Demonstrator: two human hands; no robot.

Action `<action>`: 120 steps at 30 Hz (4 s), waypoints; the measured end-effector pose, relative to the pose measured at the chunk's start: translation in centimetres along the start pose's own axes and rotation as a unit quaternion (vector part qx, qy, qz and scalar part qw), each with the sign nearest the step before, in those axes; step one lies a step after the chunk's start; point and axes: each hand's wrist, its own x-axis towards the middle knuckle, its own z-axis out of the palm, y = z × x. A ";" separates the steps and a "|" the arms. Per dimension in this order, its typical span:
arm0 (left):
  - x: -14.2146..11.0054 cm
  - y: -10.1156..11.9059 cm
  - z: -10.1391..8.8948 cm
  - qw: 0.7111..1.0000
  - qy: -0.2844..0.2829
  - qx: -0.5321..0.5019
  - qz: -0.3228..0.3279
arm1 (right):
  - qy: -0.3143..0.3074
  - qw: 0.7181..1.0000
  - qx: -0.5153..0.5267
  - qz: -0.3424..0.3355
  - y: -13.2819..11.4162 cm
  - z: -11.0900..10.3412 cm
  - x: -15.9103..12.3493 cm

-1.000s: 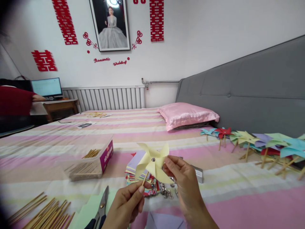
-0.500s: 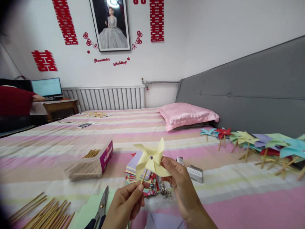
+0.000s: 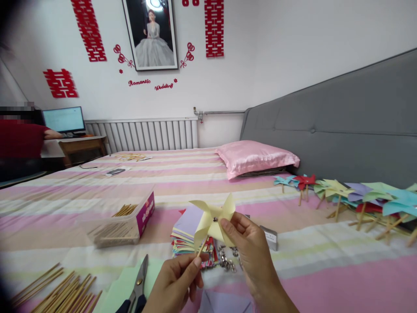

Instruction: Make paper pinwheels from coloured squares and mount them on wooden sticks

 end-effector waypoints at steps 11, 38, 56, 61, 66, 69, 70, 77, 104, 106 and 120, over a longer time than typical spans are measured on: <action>0.4 -0.4 -0.4 1.000 -0.011 -0.012 0.009 | 0.086 0.995 -0.024 -0.054 0.2 -0.4 0.5; 0.3 -0.6 -0.4 1.000 -0.011 0.009 0.006 | 0.135 0.978 -0.109 -0.119 0.3 -0.8 0.7; 0.1 -0.1 0.0 0.998 -0.033 -0.052 -0.009 | 0.072 0.997 -0.005 -0.032 0.5 0.2 -0.1; 0.1 -0.2 0.0 0.998 -0.027 -0.057 -0.015 | 0.054 0.998 0.024 -0.020 0.6 0.2 -0.1; -0.1 0.5 0.2 0.998 -0.029 -0.046 -0.033 | 0.045 0.998 0.048 -0.022 0.7 0.2 -0.1; -0.2 0.6 0.3 0.998 -0.031 -0.040 -0.031 | 0.045 0.997 0.047 -0.031 0.6 0.2 -0.2; -0.2 0.6 0.2 0.998 -0.033 -0.039 -0.031 | 0.046 0.997 0.044 -0.034 0.6 0.1 -0.2; -0.3 0.8 0.2 1.000 -0.017 -0.004 -0.020 | 0.033 0.998 0.030 -0.038 0.8 0.5 -0.4; -0.1 0.7 -0.6 0.994 0.019 0.091 0.054 | 0.045 0.989 -0.020 -0.139 0.8 -0.4 -0.1; -0.1 0.7 -0.6 0.995 0.019 0.087 0.054 | 0.030 0.988 -0.032 -0.150 0.8 -0.2 -0.4; -0.1 0.1 -0.6 0.995 0.029 0.077 0.058 | 0.063 0.981 -0.101 -0.156 0.9 0.2 -0.4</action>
